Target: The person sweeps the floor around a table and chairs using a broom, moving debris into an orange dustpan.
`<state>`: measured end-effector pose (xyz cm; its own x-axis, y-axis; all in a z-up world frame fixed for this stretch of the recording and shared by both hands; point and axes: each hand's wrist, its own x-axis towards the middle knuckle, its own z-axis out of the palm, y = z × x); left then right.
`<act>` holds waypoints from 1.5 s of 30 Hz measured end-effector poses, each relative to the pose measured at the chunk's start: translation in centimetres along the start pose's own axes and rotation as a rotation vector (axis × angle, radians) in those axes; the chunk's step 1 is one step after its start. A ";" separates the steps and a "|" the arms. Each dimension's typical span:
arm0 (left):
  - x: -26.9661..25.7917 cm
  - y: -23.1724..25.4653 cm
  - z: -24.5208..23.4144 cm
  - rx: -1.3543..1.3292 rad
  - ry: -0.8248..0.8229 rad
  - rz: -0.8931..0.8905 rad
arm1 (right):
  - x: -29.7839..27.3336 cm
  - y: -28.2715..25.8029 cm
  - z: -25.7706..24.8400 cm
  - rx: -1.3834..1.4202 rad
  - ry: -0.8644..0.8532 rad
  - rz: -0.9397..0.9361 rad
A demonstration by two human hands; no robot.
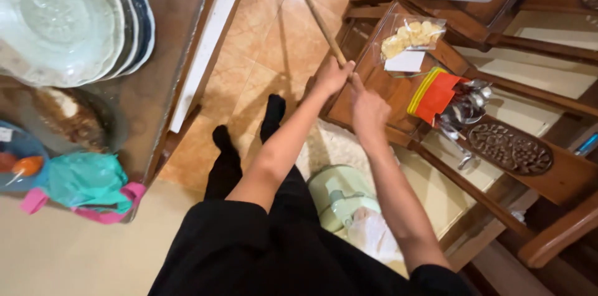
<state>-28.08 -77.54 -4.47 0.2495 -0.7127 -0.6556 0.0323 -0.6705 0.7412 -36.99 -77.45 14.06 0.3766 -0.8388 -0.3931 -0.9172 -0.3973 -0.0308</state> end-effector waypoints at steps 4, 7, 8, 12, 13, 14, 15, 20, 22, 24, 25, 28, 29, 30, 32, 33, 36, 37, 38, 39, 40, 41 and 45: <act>-5.6 -4.3 2.1 -0.251 0.036 -0.183 | -3.3 -0.5 -5.4 0.074 -0.051 -0.130; -8.0 -9.2 3.8 -0.104 0.188 -0.152 | -4.0 -1.4 -6.6 0.085 -0.181 -0.166; -8.5 -10.2 3.9 -0.263 0.127 -0.225 | -3.6 -1.7 -6.1 0.087 -0.242 -0.170; -9.2 -13.1 3.9 -0.655 -0.040 -0.447 | -0.9 -2.7 0.4 -0.106 -0.283 -0.336; -9.1 -13.6 3.7 -0.688 -0.058 -0.490 | -0.2 -3.2 2.8 -0.185 -0.275 -0.390; -8.9 -13.8 3.4 -0.680 -0.069 -0.497 | 0.6 -3.2 4.8 -0.264 -0.266 -0.445; -8.8 -13.9 3.0 -0.671 -0.077 -0.506 | 1.3 -2.7 6.5 -0.296 -0.309 -0.432; -9.2 -11.1 1.7 -0.386 -0.102 -0.232 | 8.2 2.1 12.0 -0.368 -0.309 -0.269; -9.5 -8.9 0.8 -0.368 -0.178 -0.183 | 11.4 4.7 11.9 -0.417 -0.263 -0.185; -9.3 -7.4 -0.1 -0.344 -0.171 -0.150 | 14.1 6.2 10.4 -0.412 -0.221 -0.089; -9.0 -7.0 -0.4 -0.330 -0.173 -0.131 | 14.8 6.2 9.9 -0.419 -0.201 -0.089; -8.7 -6.5 -1.0 -0.330 -0.128 -0.112 | 15.9 5.5 9.3 -0.412 -0.135 -0.101; -8.6 -6.6 -1.1 -0.330 -0.123 -0.114 | 15.7 5.1 9.6 -0.406 -0.116 -0.107; -8.6 -6.7 -1.3 -0.331 -0.118 -0.115 | 14.9 4.6 10.2 -0.436 -0.046 -0.133; -9.1 -7.0 -1.2 -0.323 -0.134 -0.142 | 12.7 3.3 11.3 -0.495 0.098 -0.177; -9.3 -7.2 -1.3 -0.315 -0.144 -0.167 | 11.7 2.7 11.4 -0.427 0.115 -0.159; -9.9 -8.7 -1.0 -0.349 -0.142 -0.140 | 5.5 0.7 10.6 -0.210 0.091 -0.095; -10.2 -9.1 -1.0 -0.365 -0.144 -0.113 | 3.3 0.1 9.9 -0.126 0.038 -0.056; -10.6 -9.8 -1.3 -0.324 -0.140 -0.103 | 1.1 -0.4 9.4 -0.042 -0.014 -0.017; -11.2 -10.4 -1.3 -0.284 -0.144 -0.092 | -1.4 -0.8 9.2 0.028 0.003 -0.006; -11.9 -11.1 -1.4 -0.245 -0.147 -0.081 | -3.9 -1.3 9.7 0.099 0.022 0.005; -12.7 -11.8 -1.5 -0.181 -0.145 -0.087 | -6.4 -2.3 10.9 0.231 -0.084 0.082; -18.3 -16.5 -4.1 -0.007 -0.175 -0.043 | -15.6 -6.0 18.6 0.709 -0.194 0.093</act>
<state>-29.18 -52.57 -4.16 0.0755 -0.7087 -0.7015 0.0457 -0.7003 0.7124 -39.79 -55.06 3.28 0.3235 -0.7504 -0.5764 -0.8329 0.0634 -0.5499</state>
